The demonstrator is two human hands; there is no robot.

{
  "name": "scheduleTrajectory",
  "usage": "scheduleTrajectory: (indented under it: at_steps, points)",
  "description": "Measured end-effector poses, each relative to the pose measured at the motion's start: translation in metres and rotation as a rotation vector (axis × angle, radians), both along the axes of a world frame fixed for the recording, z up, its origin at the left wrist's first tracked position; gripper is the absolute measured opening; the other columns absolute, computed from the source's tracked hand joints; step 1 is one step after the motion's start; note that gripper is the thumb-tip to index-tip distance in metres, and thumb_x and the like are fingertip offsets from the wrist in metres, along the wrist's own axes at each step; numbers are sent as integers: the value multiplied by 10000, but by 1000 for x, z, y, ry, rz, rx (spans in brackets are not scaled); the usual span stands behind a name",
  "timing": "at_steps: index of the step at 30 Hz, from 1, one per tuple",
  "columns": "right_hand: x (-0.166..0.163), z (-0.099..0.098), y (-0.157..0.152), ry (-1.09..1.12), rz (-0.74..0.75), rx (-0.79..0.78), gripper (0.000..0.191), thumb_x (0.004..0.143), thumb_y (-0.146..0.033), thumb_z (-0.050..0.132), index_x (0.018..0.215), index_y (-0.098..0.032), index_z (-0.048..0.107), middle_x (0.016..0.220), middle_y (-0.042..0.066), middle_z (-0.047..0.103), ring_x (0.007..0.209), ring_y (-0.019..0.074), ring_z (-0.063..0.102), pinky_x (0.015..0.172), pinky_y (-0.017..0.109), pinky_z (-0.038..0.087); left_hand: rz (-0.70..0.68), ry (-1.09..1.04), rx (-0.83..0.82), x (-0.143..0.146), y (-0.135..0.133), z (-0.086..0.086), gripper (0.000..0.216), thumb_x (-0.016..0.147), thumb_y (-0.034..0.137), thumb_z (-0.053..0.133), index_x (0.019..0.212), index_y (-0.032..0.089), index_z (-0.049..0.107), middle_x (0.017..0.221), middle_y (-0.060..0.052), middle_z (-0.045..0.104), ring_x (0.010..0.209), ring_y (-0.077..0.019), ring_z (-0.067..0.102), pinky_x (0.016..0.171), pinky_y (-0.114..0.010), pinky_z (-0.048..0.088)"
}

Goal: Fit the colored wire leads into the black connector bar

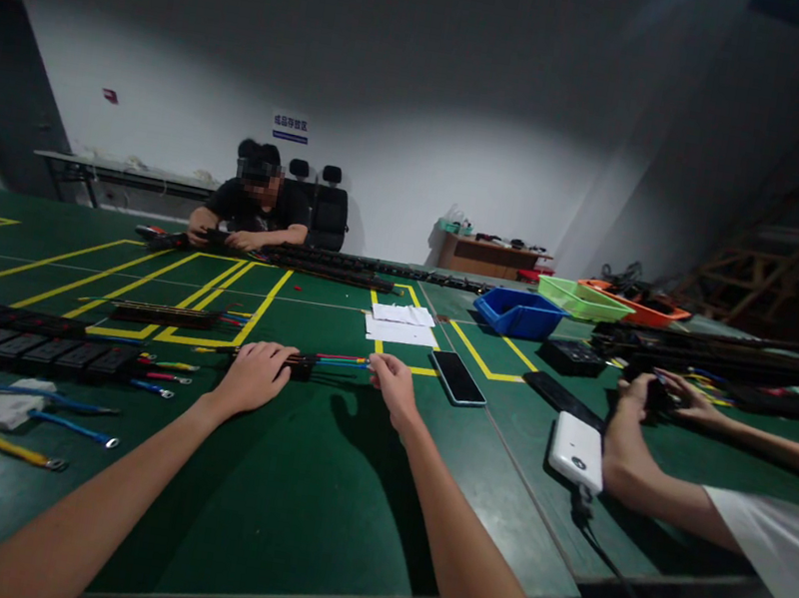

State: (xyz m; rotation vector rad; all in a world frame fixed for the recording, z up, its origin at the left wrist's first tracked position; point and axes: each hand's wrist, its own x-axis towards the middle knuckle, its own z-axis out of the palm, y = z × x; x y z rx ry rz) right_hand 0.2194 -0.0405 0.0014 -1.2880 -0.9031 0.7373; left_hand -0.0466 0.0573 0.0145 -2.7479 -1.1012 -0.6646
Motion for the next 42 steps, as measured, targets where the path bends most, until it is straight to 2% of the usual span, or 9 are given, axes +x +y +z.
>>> scheduleTrajectory:
  at_steps: [6,12,19,24,27,30,36,39,42]
  points:
    - [-2,5,-3,69,24,-20,502,665,-532,783,1029,-189,745,832,30,702,640,131,587,589,252,459,2,3,-26,0,-1,1,449,1000,360,375,1330,198,632,1277,-124,686,1206,-291,598,1097,-533,396]
    - [-2,5,-2,18,2,-47,419,676,-507,757,935,-179,732,796,29,694,594,118,571,548,239,445,-1,-9,-37,0,1,-1,450,995,362,383,1340,210,629,1281,-119,687,1223,-292,594,1113,-537,387]
    - [-1,8,-4,17,27,-29,438,715,-465,719,1043,-177,746,844,50,714,609,129,594,550,242,460,-6,-18,-44,0,2,-2,451,999,369,375,1340,220,629,1290,-119,682,1224,-293,588,1115,-536,378]
    - [-1,-1,1,-64,-41,-95,321,729,-379,653,939,-160,759,803,47,697,607,133,579,548,240,431,2,10,-19,0,0,1,452,988,366,382,1324,202,636,1262,-131,686,1198,-304,595,1092,-534,391]
    - [2,-4,2,-204,-83,-92,342,780,-399,605,940,-146,770,779,47,698,643,160,589,577,256,422,3,10,-24,0,-1,2,446,991,363,385,1330,208,630,1273,-124,685,1205,-298,595,1098,-530,389]
    - [3,-5,-1,-467,-135,-134,345,850,-418,573,917,-150,780,765,49,711,699,193,615,622,273,407,3,4,-39,0,-1,2,448,994,360,384,1342,208,623,1295,-121,680,1223,-292,592,1111,-530,386]
    - [0,-5,-4,-985,-81,-190,340,959,-365,519,846,-170,773,839,98,737,805,217,642,702,285,383,-2,1,-54,0,0,1,448,996,366,386,1343,212,625,1304,-120,680,1238,-296,589,1126,-546,378]
    - [-2,-6,-4,-1067,-88,-197,356,973,-408,534,822,-168,749,850,110,729,833,220,633,709,285,372,-3,-3,-57,0,1,1,444,994,365,388,1344,228,625,1303,-114,683,1246,-299,588,1124,-547,379]
    - [0,-6,-3,-982,-101,-223,362,975,-425,531,806,-169,723,806,86,714,751,198,616,647,276,346,-5,-5,-51,0,1,0,446,994,367,382,1336,223,629,1299,-116,682,1244,-297,588,1125,-545,375]
